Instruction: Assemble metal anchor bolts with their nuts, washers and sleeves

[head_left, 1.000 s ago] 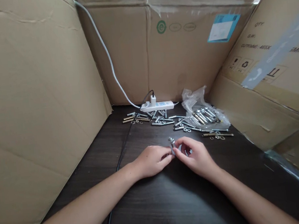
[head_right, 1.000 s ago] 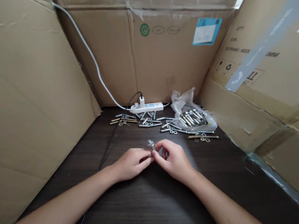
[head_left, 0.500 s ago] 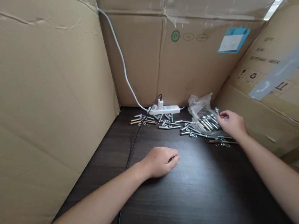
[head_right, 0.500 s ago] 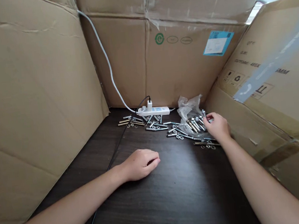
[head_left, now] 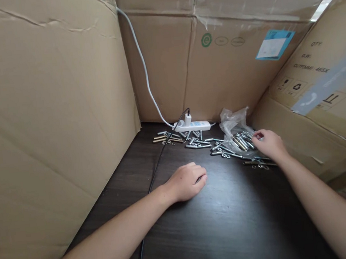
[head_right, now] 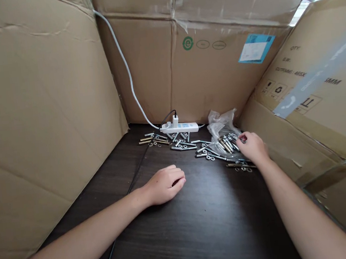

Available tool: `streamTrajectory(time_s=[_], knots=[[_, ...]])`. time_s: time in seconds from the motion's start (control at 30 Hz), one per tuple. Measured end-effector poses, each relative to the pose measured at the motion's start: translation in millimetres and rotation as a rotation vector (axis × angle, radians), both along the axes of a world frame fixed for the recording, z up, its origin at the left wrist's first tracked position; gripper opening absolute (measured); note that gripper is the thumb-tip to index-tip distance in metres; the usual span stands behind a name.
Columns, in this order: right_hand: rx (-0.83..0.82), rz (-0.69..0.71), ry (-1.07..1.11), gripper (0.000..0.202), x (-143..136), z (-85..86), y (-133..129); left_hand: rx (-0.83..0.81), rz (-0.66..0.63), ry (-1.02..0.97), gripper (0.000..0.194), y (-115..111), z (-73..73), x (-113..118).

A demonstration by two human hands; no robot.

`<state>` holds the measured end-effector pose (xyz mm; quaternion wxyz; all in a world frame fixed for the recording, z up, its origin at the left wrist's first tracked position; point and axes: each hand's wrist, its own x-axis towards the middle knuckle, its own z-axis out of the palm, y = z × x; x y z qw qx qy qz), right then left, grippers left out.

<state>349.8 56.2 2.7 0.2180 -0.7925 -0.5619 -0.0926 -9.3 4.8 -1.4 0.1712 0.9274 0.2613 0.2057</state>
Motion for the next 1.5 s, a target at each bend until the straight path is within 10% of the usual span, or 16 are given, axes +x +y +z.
streamTrajectory(time_s=[0.53,0.97,1.5], knots=[[-0.101,0.666,-0.011,0.013,-149,4.8,5,0.046,0.011,0.024,0.021,0,-4.3,0],[-0.030,0.573,0.070,0.012,-99,0.0,-17,-0.015,0.009,0.047,0.021,2,-6.3,2],[-0.142,0.593,-0.207,0.018,-140,-19.3,19,0.019,0.032,0.058,0.021,4,-7.2,1]])
